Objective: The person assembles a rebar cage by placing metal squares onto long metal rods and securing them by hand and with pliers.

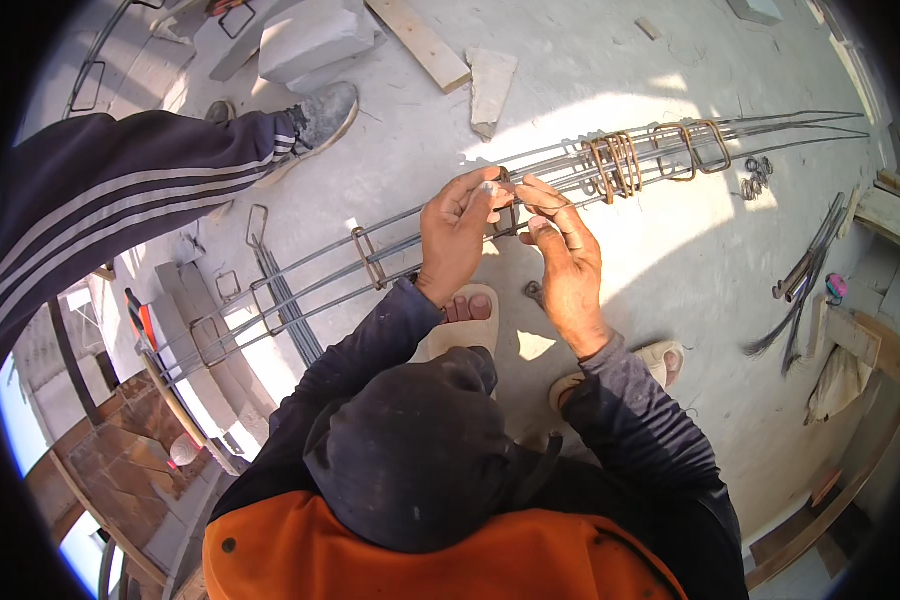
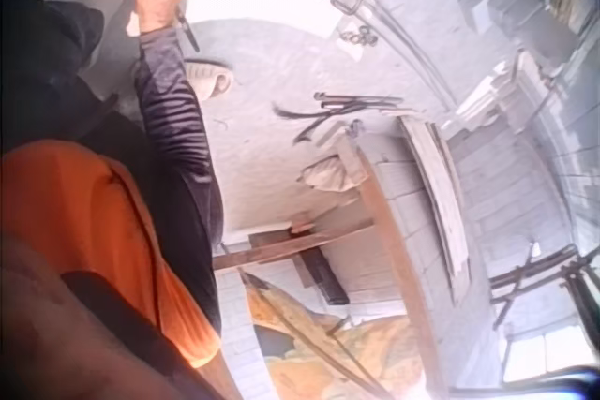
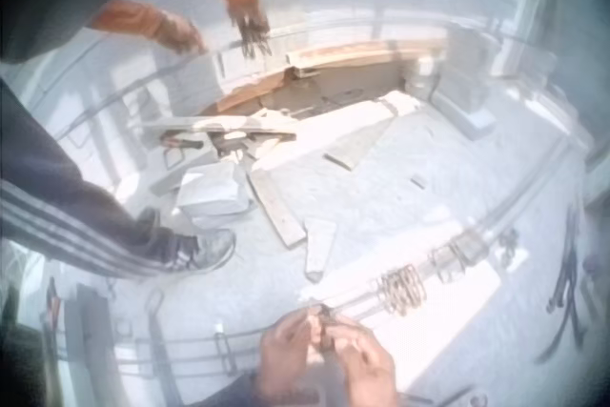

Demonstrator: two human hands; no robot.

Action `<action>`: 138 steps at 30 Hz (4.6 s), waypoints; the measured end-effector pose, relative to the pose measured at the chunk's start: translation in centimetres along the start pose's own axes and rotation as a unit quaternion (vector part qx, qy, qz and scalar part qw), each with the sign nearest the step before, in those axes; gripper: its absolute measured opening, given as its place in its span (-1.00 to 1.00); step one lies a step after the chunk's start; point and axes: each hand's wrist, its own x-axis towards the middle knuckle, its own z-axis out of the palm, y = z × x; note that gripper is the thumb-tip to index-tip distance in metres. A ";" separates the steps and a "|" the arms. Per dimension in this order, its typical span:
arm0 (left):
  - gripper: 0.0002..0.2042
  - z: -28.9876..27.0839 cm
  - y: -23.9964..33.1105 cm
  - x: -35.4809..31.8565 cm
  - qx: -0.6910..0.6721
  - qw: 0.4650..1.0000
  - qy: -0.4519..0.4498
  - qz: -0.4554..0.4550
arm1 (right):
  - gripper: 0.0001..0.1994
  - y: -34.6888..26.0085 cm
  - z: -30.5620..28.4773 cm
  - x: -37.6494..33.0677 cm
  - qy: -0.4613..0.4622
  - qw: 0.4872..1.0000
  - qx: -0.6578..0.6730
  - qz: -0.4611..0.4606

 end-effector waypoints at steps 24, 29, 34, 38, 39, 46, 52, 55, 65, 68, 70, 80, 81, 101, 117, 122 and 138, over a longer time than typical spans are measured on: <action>-0.67 -3.7 -0.1 8.6 0.487 0.825 -0.226 0.178 | -0.54 6.3 0.2 3.2 -0.013 0.947 -0.319 0.039; -0.68 -3.8 -0.6 8.4 0.486 0.828 -0.199 0.199 | -0.60 7.1 0.6 4.0 -0.020 0.947 -0.318 0.042; -0.68 -4.0 -1.1 8.1 0.464 0.835 -0.180 0.234 | -0.67 7.1 0.7 4.0 -0.016 0.954 -0.298 0.016; -0.66 -4.5 -1.0 8.1 0.476 0.828 -0.192 0.225 | -0.73 6.7 0.7 4.2 -0.033 0.947 -0.320 -0.012; -0.65 -4.5 -1.0 8.0 0.480 0.826 -0.195 0.223 | -0.74 6.5 0.6 4.3 -0.046 0.942 -0.331 0.003; -0.62 -4.6 -0.6 7.5 0.566 0.786 -0.191 0.161 | -0.77 5.6 0.9 4.8 -0.083 0.919 -0.383 0.040; -0.74 -4.5 -1.1 7.9 0.574 0.760 -0.222 0.207 | -0.76 6.0 0.6 4.5 -0.085 0.929 -0.356 0.061; -0.76 -4.7 -1.3 8.4 0.564 0.759 -0.231 0.230 | -0.71 6.5 0.7 4.5 -0.076 0.917 -0.390 0.043; -0.69 -4.7 -1.0 8.3 0.570 0.752 -0.225 0.243 | -0.67 9.0 -8.2 3.8 0.185 0.939 -0.265 0.115; -0.68 -4.4 -0.7 8.4 0.582 0.745 -0.233 0.228 | -0.67 10.5 -12.1 4.6 0.253 0.918 -0.280 0.118; -0.68 -4.4 -0.4 8.4 0.594 0.739 -0.238 0.211 | -0.61 11.3 -13.7 5.6 0.254 0.909 -0.312 0.107; -0.65 -4.1 0.9 7.9 0.568 0.763 -0.236 0.197 | -0.79 10.4 -17.2 9.4 0.143 0.964 -0.069 0.213; -0.65 -4.0 1.0 7.9 0.572 0.764 -0.236 0.186 | -0.79 10.3 -17.2 9.4 0.155 0.965 -0.061 0.203; -0.65 -3.8 1.0 8.0 0.552 0.777 -0.231 0.197 | -0.81 13.1 -17.9 10.5 0.301 0.945 -0.060 0.110; -0.83 -3.3 -2.3 6.5 0.558 0.794 -0.114 0.212 | -0.47 6.9 -10.7 5.1 0.001 0.964 -0.260 0.054; -0.85 -3.1 -3.0 6.2 0.557 0.795 -0.107 0.214 | -0.58 5.4 -7.9 4.2 -0.074 0.944 -0.321 0.025; -0.60 -5.4 -0.2 8.5 0.500 0.816 -0.237 0.167 | -0.73 0.2 -1.8 5.5 -0.211 0.893 -0.361 0.168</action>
